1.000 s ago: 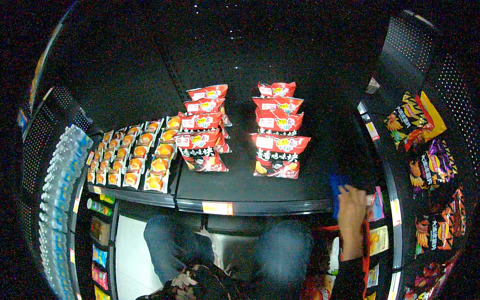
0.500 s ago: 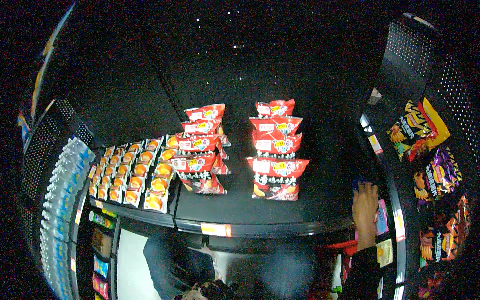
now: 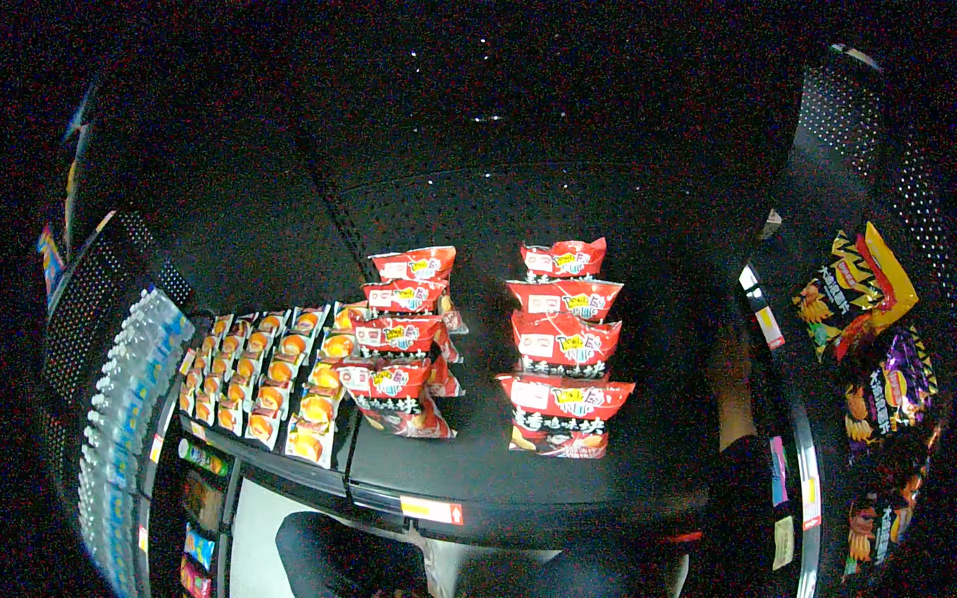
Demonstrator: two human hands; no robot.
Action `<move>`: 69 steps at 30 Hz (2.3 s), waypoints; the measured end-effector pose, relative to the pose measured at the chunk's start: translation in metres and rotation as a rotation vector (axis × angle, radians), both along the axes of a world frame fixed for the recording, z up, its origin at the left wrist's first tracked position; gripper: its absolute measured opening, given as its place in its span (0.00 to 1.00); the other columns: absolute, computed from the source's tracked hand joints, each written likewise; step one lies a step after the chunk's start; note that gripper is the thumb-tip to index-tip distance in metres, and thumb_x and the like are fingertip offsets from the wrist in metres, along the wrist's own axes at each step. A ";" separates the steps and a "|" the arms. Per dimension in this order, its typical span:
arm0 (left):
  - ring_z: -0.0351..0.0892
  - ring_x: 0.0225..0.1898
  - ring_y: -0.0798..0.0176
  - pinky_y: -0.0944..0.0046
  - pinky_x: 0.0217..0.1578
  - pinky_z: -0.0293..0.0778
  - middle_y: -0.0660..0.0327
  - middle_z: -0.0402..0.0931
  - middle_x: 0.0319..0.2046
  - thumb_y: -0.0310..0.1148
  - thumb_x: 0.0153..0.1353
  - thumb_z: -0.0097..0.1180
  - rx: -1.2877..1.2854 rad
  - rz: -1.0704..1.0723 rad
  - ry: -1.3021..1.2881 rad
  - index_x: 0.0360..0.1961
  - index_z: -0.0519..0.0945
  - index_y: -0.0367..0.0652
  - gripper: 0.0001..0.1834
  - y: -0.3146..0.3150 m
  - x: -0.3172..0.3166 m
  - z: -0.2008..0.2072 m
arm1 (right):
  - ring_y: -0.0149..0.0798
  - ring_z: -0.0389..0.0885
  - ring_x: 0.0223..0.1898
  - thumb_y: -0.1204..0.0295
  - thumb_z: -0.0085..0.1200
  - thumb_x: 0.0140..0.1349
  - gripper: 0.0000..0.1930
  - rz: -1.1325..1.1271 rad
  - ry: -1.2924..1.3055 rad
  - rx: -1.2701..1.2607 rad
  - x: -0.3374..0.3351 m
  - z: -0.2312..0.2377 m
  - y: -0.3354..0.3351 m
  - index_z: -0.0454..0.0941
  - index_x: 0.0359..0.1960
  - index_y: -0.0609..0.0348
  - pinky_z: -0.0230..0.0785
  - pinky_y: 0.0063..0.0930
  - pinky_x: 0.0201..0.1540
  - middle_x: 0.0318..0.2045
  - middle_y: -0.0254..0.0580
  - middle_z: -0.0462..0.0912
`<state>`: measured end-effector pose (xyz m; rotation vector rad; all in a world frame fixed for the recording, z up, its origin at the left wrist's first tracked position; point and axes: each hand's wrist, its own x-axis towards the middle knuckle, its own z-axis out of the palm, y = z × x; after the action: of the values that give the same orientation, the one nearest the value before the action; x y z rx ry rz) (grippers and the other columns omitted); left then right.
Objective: The person removes snack packets from a shelf, places them into a red basket, wipes the shelf with a blue cloth, then restacks the packets back onto the shelf. The person repeats this process for multiple snack types.
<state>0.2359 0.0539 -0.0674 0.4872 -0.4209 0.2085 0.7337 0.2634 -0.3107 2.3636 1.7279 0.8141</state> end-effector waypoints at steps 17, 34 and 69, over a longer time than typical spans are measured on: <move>0.83 0.37 0.71 0.68 0.39 0.80 0.64 0.82 0.35 0.44 0.84 0.46 0.029 -0.094 0.006 0.39 0.81 0.38 0.22 -0.006 0.011 0.000 | 0.52 0.70 0.73 0.79 0.48 0.68 0.28 0.063 0.526 0.033 -0.175 0.057 0.044 0.76 0.70 0.50 0.69 0.43 0.73 0.76 0.39 0.71; 0.84 0.42 0.58 0.58 0.44 0.79 0.58 0.82 0.37 0.30 0.72 0.62 1.055 0.354 0.484 0.38 0.81 0.38 0.07 0.010 0.010 -0.061 | 0.49 0.64 0.78 0.81 0.47 0.66 0.34 0.223 0.677 -0.149 -0.218 0.094 -0.183 0.69 0.76 0.47 0.64 0.46 0.76 0.80 0.40 0.64; 0.83 0.53 0.51 0.53 0.56 0.76 0.58 0.84 0.48 0.33 0.61 0.65 1.732 0.934 0.191 0.45 0.84 0.45 0.12 0.068 0.037 -0.122 | 0.49 0.66 0.78 0.72 0.44 0.75 0.25 0.093 0.543 -0.161 -0.207 0.081 0.051 0.74 0.73 0.45 0.70 0.44 0.72 0.79 0.42 0.66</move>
<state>0.2733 0.1218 -0.1893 2.3953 -0.0475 0.6785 0.5268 0.3147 -0.2298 2.5583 2.0012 0.0190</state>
